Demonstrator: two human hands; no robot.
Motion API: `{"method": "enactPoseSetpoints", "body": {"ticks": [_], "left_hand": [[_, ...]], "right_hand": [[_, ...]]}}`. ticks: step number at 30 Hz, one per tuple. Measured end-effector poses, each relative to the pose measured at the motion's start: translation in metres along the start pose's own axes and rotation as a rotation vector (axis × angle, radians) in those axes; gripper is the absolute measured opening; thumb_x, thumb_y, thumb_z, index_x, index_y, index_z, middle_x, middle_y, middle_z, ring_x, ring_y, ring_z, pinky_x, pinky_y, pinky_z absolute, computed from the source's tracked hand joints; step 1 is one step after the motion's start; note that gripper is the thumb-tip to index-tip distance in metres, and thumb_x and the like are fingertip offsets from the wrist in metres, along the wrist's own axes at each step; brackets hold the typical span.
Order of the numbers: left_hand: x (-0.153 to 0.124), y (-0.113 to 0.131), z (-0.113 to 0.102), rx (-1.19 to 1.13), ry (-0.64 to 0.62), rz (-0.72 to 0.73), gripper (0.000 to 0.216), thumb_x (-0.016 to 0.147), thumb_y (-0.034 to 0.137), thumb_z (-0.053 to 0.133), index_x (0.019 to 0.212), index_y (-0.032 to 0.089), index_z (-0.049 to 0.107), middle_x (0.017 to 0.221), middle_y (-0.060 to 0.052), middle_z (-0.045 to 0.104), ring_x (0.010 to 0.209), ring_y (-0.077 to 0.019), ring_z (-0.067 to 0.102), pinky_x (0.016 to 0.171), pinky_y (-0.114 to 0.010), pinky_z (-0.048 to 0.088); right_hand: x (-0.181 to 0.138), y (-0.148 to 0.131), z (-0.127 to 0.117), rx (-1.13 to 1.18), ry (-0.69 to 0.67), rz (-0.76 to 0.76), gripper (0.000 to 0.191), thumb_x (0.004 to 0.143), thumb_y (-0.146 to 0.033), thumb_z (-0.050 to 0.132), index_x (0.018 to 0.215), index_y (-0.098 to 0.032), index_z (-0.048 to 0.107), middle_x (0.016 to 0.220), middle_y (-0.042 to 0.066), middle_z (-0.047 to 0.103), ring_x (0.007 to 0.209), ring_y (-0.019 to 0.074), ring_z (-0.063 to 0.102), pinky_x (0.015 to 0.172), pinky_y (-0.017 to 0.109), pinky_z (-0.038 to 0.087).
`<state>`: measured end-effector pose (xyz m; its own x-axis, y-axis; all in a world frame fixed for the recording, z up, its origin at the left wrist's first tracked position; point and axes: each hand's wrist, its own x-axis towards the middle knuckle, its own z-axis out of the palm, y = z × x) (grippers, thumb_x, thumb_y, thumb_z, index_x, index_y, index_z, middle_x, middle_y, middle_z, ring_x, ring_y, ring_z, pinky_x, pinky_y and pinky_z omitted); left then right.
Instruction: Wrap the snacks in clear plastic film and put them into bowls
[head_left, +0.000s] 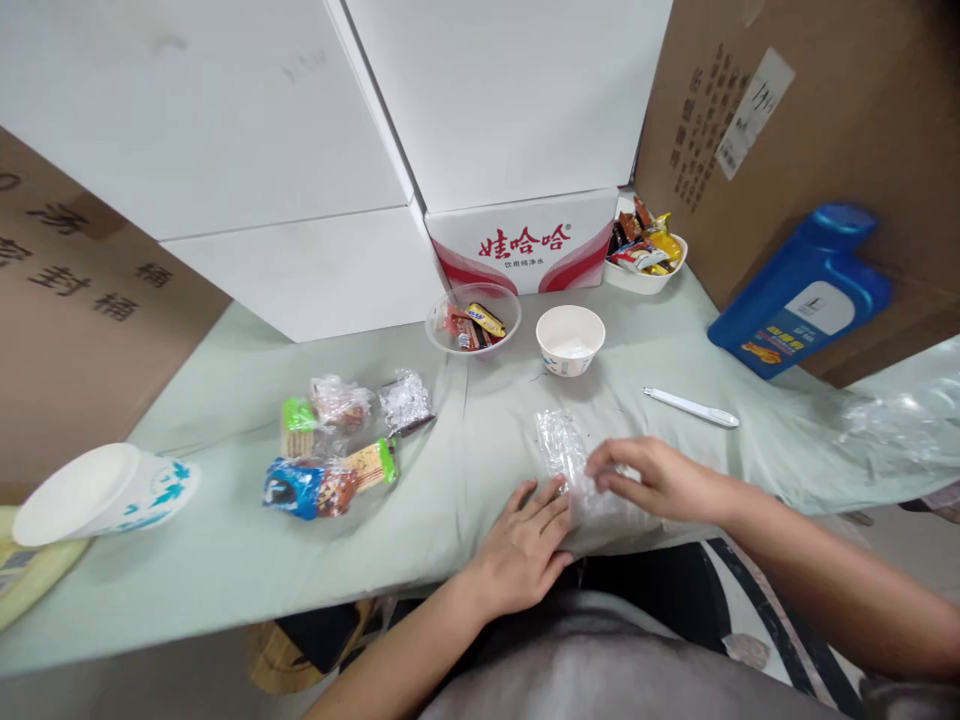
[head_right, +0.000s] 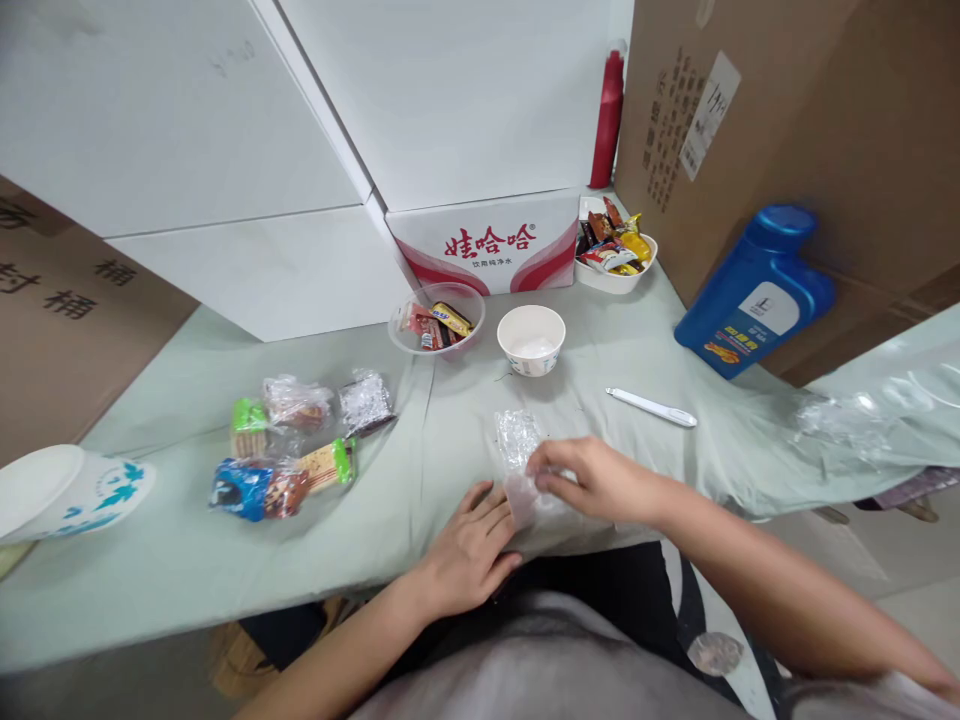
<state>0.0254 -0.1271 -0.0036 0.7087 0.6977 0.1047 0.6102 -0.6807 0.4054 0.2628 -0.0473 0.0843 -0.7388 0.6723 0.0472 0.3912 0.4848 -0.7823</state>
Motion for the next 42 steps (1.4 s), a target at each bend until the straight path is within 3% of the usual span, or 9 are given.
{"method": "enactPoseSetpoints", "body": {"ticks": [3, 7, 15, 21, 27, 32, 35, 39, 42], "left_hand": [[0.0, -0.001, -0.001, -0.027, 0.04, -0.039, 0.042, 0.087, 0.029, 0.057, 0.127, 0.017, 0.055, 0.141, -0.015, 0.053, 0.141, -0.0326, 0.036, 0.112, -0.056, 0.032], [0.001, -0.003, 0.0, -0.056, 0.109, -0.082, 0.05, 0.083, 0.027, 0.059, 0.131, 0.013, 0.05, 0.141, -0.02, 0.049, 0.14, -0.0341, 0.036, 0.11, -0.056, 0.038], [-0.001, -0.003, 0.007, -0.091, 0.199, -0.089, 0.067, 0.085, 0.023, 0.058, 0.145, 0.015, 0.03, 0.14, -0.02, 0.049, 0.137, -0.0344, 0.04, 0.107, -0.056, 0.043], [0.014, -0.001, -0.031, -0.082, 0.51, -0.267, 0.039, 0.092, 0.022, 0.049, 0.131, 0.017, 0.044, 0.13, -0.018, 0.054, 0.124, -0.0279, 0.053, 0.1, -0.047, 0.049], [0.058, -0.042, -0.056, -0.015, 0.169, 0.145, 0.021, 0.094, 0.029, 0.049, 0.101, 0.021, 0.067, 0.107, -0.008, 0.069, 0.121, -0.0259, 0.053, 0.103, -0.045, 0.04], [0.062, -0.072, -0.041, -0.019, 0.18, 0.06, 0.018, 0.092, 0.026, 0.053, 0.086, 0.02, 0.069, 0.092, -0.005, 0.068, 0.106, -0.0222, 0.059, 0.095, -0.04, 0.042], [0.057, -0.08, -0.039, -0.022, 0.215, -0.005, 0.013, 0.089, 0.027, 0.058, 0.088, 0.02, 0.069, 0.095, -0.006, 0.066, 0.103, -0.022, 0.059, 0.091, -0.038, 0.045], [0.054, -0.092, -0.043, 0.028, 0.254, -0.118, 0.012, 0.086, 0.028, 0.062, 0.094, 0.02, 0.068, 0.101, -0.008, 0.064, 0.102, -0.0241, 0.058, 0.09, -0.041, 0.047], [0.053, -0.1, -0.045, 0.022, 0.287, -0.149, 0.012, 0.086, 0.024, 0.062, 0.096, 0.019, 0.067, 0.105, -0.009, 0.064, 0.105, -0.0245, 0.057, 0.093, -0.042, 0.047]], "right_hand": [[0.043, 0.023, 0.005, -0.111, 0.026, 0.124, 0.014, 0.092, -0.023, 0.05, 0.097, -0.019, 0.062, 0.082, 0.002, 0.07, 0.072, 0.0149, 0.064, 0.067, 0.026, 0.046], [0.076, 0.045, 0.02, -0.438, 0.049, 0.225, 0.012, 0.091, -0.022, 0.055, 0.098, -0.021, 0.065, 0.087, 0.002, 0.072, 0.079, 0.0174, 0.065, 0.067, 0.025, 0.041], [0.081, 0.061, 0.041, -0.615, 0.182, 0.272, 0.017, 0.095, -0.025, 0.049, 0.101, -0.017, 0.062, 0.098, 0.009, 0.069, 0.092, 0.0226, 0.062, 0.075, 0.03, 0.04], [0.079, 0.071, 0.052, -0.643, 0.212, 0.226, 0.021, 0.097, -0.025, 0.045, 0.103, -0.017, 0.062, 0.099, 0.01, 0.068, 0.094, 0.024, 0.059, 0.077, 0.032, 0.04], [0.078, 0.072, 0.052, -0.65, 0.234, 0.201, 0.02, 0.096, -0.025, 0.047, 0.105, -0.017, 0.062, 0.095, 0.01, 0.066, 0.092, 0.024, 0.058, 0.076, 0.033, 0.042], [0.074, 0.085, 0.034, -0.621, 0.428, 0.281, 0.022, 0.094, -0.028, 0.05, 0.108, -0.016, 0.062, 0.102, 0.012, 0.063, 0.094, 0.025, 0.058, 0.076, 0.034, 0.045], [0.069, 0.087, 0.023, -0.533, 0.53, 0.171, 0.02, 0.093, -0.029, 0.051, 0.102, -0.016, 0.063, 0.099, 0.013, 0.062, 0.095, 0.0257, 0.056, 0.082, 0.037, 0.047], [0.065, 0.07, 0.025, -0.354, 0.221, -0.255, 0.039, 0.086, -0.051, 0.062, 0.108, -0.019, 0.064, 0.106, 0.011, 0.063, 0.1, 0.0246, 0.055, 0.088, 0.04, 0.045], [0.065, 0.059, 0.034, -0.376, -0.045, -0.325, 0.043, 0.083, -0.049, 0.067, 0.113, -0.019, 0.064, 0.11, 0.01, 0.063, 0.104, 0.0243, 0.055, 0.091, 0.04, 0.044]]}}
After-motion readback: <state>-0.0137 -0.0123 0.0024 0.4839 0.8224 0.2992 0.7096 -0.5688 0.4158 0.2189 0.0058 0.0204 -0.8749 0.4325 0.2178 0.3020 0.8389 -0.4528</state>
